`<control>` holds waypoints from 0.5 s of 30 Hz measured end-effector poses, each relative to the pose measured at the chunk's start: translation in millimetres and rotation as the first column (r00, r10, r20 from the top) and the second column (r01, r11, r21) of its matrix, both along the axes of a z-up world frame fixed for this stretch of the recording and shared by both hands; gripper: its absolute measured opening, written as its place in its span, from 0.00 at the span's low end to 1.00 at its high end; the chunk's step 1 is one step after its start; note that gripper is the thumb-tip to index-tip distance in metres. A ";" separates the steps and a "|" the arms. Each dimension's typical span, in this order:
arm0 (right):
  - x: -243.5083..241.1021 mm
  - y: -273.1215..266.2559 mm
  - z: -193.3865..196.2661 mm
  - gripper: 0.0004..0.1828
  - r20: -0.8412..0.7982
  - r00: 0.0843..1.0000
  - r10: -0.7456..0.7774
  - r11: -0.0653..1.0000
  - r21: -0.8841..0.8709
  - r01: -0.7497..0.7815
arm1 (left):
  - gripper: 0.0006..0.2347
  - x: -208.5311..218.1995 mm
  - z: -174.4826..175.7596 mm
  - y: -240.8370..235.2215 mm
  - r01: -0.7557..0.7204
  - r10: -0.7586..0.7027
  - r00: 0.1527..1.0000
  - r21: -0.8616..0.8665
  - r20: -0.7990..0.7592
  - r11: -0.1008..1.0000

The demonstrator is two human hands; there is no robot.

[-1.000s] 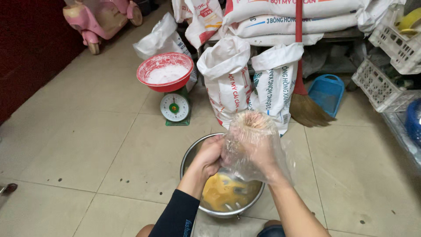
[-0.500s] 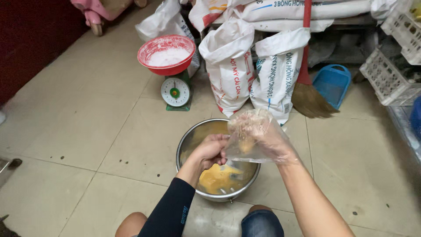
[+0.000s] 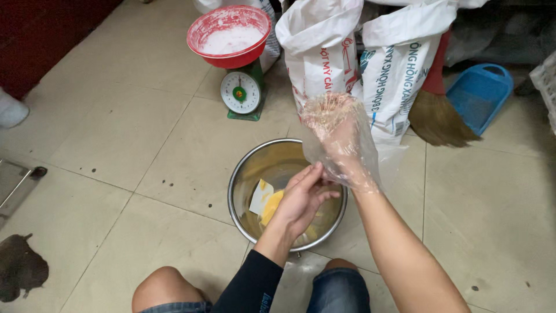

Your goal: The person pipes yellow dough into small rosette shapes onto metal baking trays using a piping bag. They refill the piping bag from a metal bowl and continue filling the trays in neat rows.

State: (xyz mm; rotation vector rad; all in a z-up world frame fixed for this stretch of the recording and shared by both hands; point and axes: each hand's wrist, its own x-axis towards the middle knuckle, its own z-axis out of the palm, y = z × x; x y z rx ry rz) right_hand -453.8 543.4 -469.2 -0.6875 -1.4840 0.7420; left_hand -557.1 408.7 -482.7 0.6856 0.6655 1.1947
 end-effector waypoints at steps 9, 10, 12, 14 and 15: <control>29.4 27.5 -8.2 0.14 0.415 0.846 -0.336 0.934 0.260 0.243 | 0.12 -23.6 -34.5 19.2 0.048 -0.048 0.869 -0.012 -0.493 0.999; 30.6 24.4 -11.4 0.15 0.434 0.863 -0.259 0.966 0.108 0.235 | 0.12 -32.4 -39.8 24.0 0.045 -0.040 0.814 -0.005 -0.580 0.999; 41.3 17.5 -20.0 0.10 0.278 0.960 -0.004 0.983 -0.174 0.055 | 0.16 -58.6 -51.6 29.5 -0.066 0.152 0.566 0.139 -0.810 0.988; 46.6 12.6 -30.7 0.11 0.133 0.983 0.123 0.958 -0.276 -0.082 | 0.23 -100.0 -61.5 26.0 -0.082 0.500 -0.174 0.519 -0.848 0.851; 48.3 11.4 -36.5 0.16 0.094 0.986 0.137 0.962 -0.251 -0.109 | 0.25 -124.3 -65.7 18.2 -0.189 0.352 -0.392 0.449 -0.850 0.874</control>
